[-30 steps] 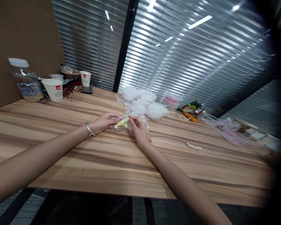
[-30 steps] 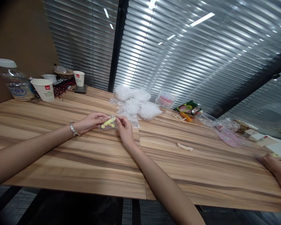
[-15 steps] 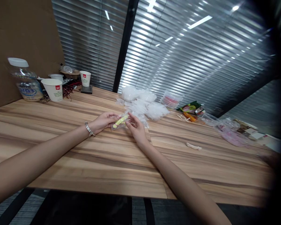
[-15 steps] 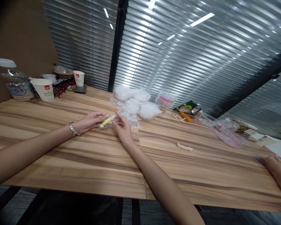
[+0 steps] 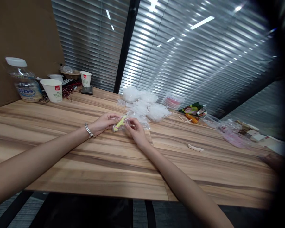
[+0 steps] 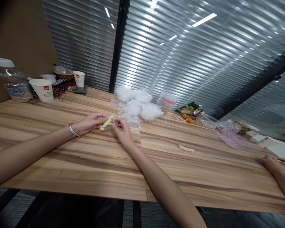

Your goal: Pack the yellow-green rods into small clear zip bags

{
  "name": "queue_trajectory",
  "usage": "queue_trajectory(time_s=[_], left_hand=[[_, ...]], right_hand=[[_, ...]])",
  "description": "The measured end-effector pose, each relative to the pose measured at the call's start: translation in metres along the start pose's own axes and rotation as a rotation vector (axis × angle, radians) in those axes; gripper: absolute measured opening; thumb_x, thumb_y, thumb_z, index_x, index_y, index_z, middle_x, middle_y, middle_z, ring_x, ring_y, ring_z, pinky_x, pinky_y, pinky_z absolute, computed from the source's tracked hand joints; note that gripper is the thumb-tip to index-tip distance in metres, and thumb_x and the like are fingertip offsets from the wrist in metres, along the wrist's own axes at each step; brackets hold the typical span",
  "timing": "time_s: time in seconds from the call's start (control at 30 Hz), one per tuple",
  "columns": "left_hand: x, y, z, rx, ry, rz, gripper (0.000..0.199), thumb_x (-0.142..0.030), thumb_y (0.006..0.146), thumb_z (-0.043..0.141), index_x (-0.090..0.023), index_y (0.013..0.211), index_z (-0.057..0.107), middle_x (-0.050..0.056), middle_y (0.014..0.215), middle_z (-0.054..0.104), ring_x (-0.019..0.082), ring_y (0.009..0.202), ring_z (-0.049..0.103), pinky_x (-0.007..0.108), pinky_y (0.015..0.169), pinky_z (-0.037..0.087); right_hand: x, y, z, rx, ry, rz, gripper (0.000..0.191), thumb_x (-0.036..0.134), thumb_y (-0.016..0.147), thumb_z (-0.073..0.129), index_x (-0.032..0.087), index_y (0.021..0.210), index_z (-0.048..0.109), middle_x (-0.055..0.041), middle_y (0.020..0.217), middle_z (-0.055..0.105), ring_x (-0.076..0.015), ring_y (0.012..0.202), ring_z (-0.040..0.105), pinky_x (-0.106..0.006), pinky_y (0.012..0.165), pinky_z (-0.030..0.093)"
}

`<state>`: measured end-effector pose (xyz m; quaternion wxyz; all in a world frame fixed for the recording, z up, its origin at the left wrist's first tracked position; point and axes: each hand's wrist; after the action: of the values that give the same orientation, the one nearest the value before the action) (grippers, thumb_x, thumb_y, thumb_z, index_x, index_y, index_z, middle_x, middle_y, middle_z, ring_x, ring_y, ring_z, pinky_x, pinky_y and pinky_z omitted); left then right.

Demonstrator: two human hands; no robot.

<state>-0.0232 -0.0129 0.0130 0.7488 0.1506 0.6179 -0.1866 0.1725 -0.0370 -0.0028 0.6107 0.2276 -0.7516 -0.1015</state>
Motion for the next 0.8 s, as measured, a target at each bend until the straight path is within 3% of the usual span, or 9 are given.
queue_trajectory(time_s=[0.23, 0.37, 0.6, 0.8], left_hand=[[-0.0038, -0.0032, 0.0049, 0.046, -0.016, -0.005, 0.048, -0.037, 0.067, 0.075, -0.014, 0.108, 0.061, 0.01, 0.107, 0.066, 0.013, 0.091, 0.063, 0.023, 0.079, 0.051], [-0.003, -0.0026, 0.0049, 0.06, 0.027, -0.005, 0.05, -0.037, 0.067, 0.075, -0.014, 0.109, 0.062, 0.01, 0.099, 0.068, 0.013, 0.082, 0.063, 0.022, 0.072, 0.051], [-0.0036, -0.0023, 0.0054, 0.074, 0.097, 0.021, 0.043, -0.037, 0.068, 0.074, -0.013, 0.102, 0.064, 0.009, 0.101, 0.067, 0.013, 0.085, 0.062, 0.022, 0.073, 0.05], [-0.0032, -0.0014, 0.0095, 0.035, 0.181, 0.032, 0.039, -0.04, 0.069, 0.072, -0.014, 0.095, 0.064, 0.006, 0.095, 0.067, 0.011, 0.078, 0.06, 0.019, 0.066, 0.047]], right_hand=[[-0.0022, -0.0002, 0.0004, -0.07, 0.026, 0.028, 0.036, 0.039, 0.08, 0.06, 0.022, 0.111, 0.055, -0.004, 0.109, 0.059, -0.0144, 0.097, 0.054, -0.026, 0.086, 0.044], [-0.0028, 0.0008, -0.0018, -0.03, 0.018, 0.025, 0.035, 0.038, 0.08, 0.06, 0.022, 0.111, 0.059, -0.0038, 0.109, 0.058, -0.0149, 0.097, 0.053, -0.026, 0.085, 0.044], [-0.0063, 0.0034, -0.0045, 0.047, 0.094, 0.058, 0.034, 0.034, 0.079, 0.06, 0.028, 0.112, 0.062, -0.002, 0.115, 0.055, -0.0149, 0.099, 0.051, -0.028, 0.09, 0.042], [0.0007, 0.0016, -0.002, 0.062, 0.152, 0.099, 0.036, 0.033, 0.078, 0.061, 0.026, 0.113, 0.059, -0.002, 0.096, 0.056, -0.0136, 0.087, 0.052, -0.026, 0.082, 0.044]])
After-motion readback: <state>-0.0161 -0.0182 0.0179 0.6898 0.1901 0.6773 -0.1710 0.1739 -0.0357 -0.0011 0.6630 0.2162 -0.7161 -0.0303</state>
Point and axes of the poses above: each hand's wrist, its own y-axis towards the middle knuckle, its own z-axis out of the palm, x = y × z
